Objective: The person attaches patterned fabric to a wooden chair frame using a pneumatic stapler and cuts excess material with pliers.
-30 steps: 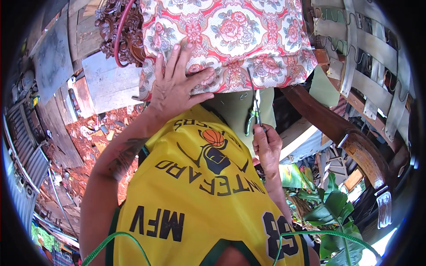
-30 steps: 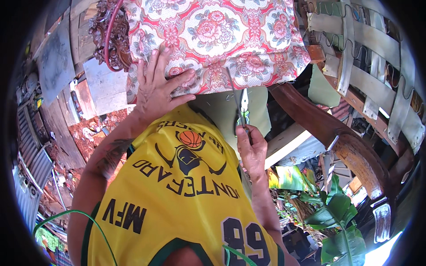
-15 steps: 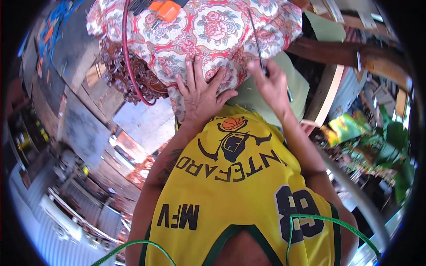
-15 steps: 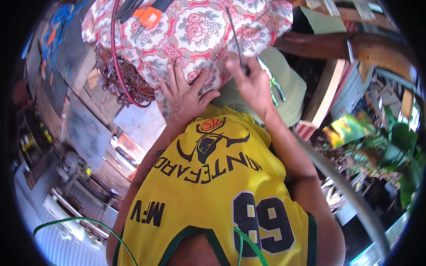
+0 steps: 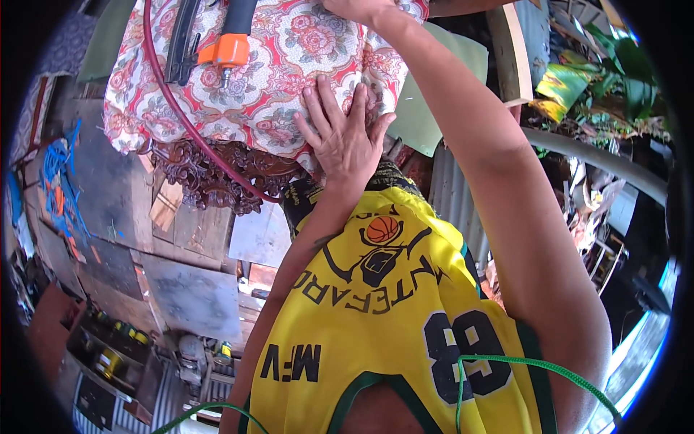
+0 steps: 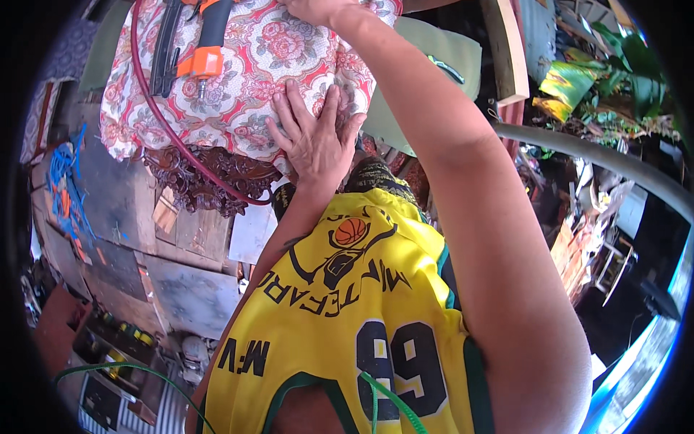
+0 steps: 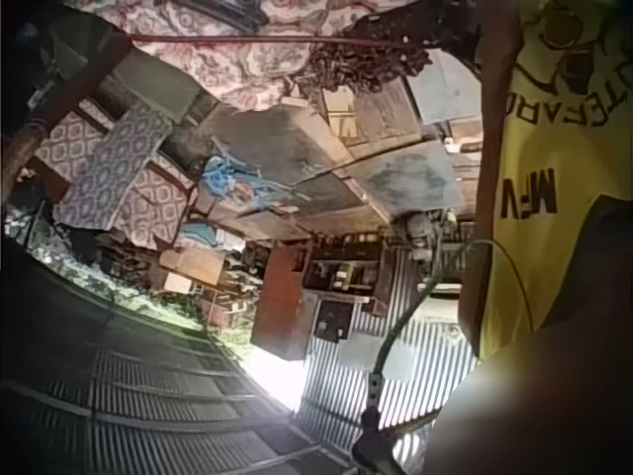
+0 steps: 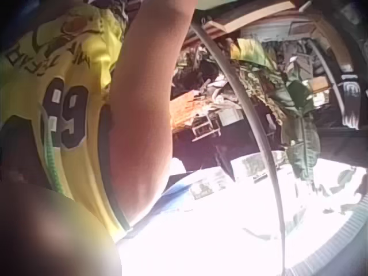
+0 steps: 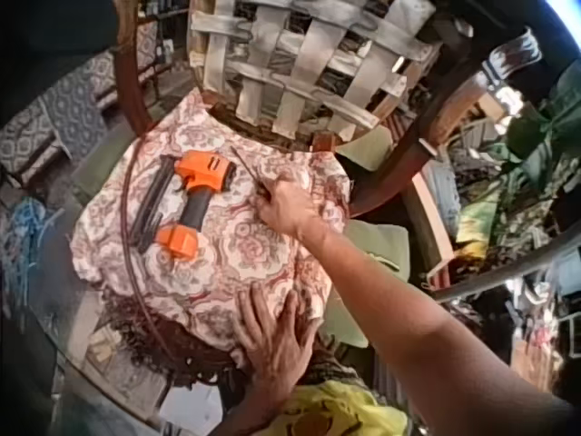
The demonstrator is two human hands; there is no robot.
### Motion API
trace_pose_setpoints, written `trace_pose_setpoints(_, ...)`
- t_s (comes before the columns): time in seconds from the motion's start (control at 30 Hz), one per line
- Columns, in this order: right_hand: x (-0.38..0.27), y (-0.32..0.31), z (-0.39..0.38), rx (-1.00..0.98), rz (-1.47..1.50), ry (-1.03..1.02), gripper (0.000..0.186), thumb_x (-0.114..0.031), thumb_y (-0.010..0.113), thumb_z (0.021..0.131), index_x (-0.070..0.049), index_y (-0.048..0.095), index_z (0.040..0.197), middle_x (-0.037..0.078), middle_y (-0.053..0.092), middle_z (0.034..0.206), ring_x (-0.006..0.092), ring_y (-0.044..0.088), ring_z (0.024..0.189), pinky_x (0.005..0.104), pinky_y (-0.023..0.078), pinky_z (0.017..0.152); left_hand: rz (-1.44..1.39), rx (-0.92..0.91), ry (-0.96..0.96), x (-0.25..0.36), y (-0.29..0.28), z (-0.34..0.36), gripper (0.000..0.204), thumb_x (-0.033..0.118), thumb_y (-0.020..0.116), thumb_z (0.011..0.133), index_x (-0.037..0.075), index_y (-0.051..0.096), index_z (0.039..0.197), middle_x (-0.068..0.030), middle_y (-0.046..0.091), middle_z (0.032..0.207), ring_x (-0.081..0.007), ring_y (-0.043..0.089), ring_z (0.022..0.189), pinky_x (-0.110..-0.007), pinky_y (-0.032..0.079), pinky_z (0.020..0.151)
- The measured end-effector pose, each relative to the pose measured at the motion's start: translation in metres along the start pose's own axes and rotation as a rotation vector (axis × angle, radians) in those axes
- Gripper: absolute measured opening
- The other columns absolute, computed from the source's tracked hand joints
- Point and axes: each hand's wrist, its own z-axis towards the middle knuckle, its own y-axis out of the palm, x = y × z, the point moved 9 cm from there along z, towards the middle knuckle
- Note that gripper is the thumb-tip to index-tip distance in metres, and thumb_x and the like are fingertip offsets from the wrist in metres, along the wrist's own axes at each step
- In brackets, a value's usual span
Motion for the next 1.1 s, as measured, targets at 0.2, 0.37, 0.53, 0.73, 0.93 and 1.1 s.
trace_pose_setpoints(0.2, 0.029, -0.022, -0.019, 0.007, 0.108, 0.011, 0.037, -0.034, 0.062, 0.1, -0.005, 0.075, 0.119, 0.025, 0.074, 0.105, 0.0404, 0.071, 0.098, 0.0469, 0.056, 0.086, 0.008, 0.001, 0.038, 0.001, 0.001, 0.0, 0.054, 0.063, 0.053, 0.099, 0.031, 0.062, 0.142, -0.0258, 0.025, 0.165, -0.0496, 0.017, 0.152, -0.068, 0.008, 0.118)
trace_pose_setpoints(0.37, 0.043, -0.034, -0.046, 0.041, 0.222, 0.072, 0.034, -0.028, 0.061, 0.102, -0.002, 0.072, 0.12, 0.025, 0.074, 0.103, 0.0392, 0.071, 0.096, 0.0441, 0.055, 0.084, -0.002, 0.044, 0.021, -0.006, 0.003, -0.002, 0.052, 0.06, 0.055, 0.099, 0.033, 0.06, 0.142, -0.0255, 0.026, 0.165, -0.0492, 0.02, 0.152, -0.068, 0.01, 0.118)
trace_pose_setpoints(0.53, 0.064, -0.052, -0.06, 0.036, 0.282, 0.229, 0.035, -0.025, 0.059, 0.105, 0.005, 0.07, 0.119, 0.02, 0.074, 0.093, 0.0329, 0.072, 0.088, 0.0456, 0.055, 0.079, -0.031, 0.053, -0.023, -0.005, 0.006, -0.002, 0.05, 0.058, 0.056, 0.099, 0.033, 0.06, 0.142, -0.0249, 0.025, 0.166, -0.0485, 0.02, 0.153, -0.069, 0.012, 0.118)
trace_pose_setpoints(0.73, 0.09, -0.043, -0.122, 0.15, 0.154, 0.349, 0.026, -0.021, 0.063, 0.103, 0.0, 0.074, 0.112, 0.011, 0.076, 0.088, 0.0179, 0.071, 0.078, 0.0345, 0.058, 0.072, -0.064, 0.056, -0.11, -0.01, 0.011, -0.007, 0.047, 0.059, 0.052, 0.101, 0.034, 0.064, 0.139, -0.0199, 0.027, 0.168, -0.0435, 0.021, 0.154, -0.067, 0.006, 0.119)
trace_pose_setpoints(0.93, 0.027, 0.001, -0.193, 0.059, -0.054, 0.029, 0.045, 0.003, 0.062, 0.087, -0.014, 0.071, 0.128, 0.018, 0.061, 0.121, 0.0376, 0.056, 0.116, 0.0446, 0.047, 0.104, -0.043, 0.065, -0.083, -0.006, 0.005, -0.006, 0.046, 0.057, 0.05, 0.102, 0.032, 0.068, 0.136, -0.0192, 0.029, 0.167, -0.0429, 0.021, 0.154, -0.065, 0.005, 0.12)
trace_pose_setpoints(1.1, 0.013, -0.004, -0.193, 0.126, -0.027, -0.001, 0.042, 0.003, 0.06, 0.091, -0.012, 0.07, 0.128, 0.02, 0.061, 0.121, 0.0388, 0.057, 0.116, 0.045, 0.048, 0.103, -0.021, 0.05, -0.074, -0.009, 0.007, -0.006, 0.045, 0.056, 0.052, 0.102, 0.035, 0.065, 0.139, -0.0191, 0.028, 0.167, -0.0434, 0.021, 0.154, -0.064, 0.005, 0.12)
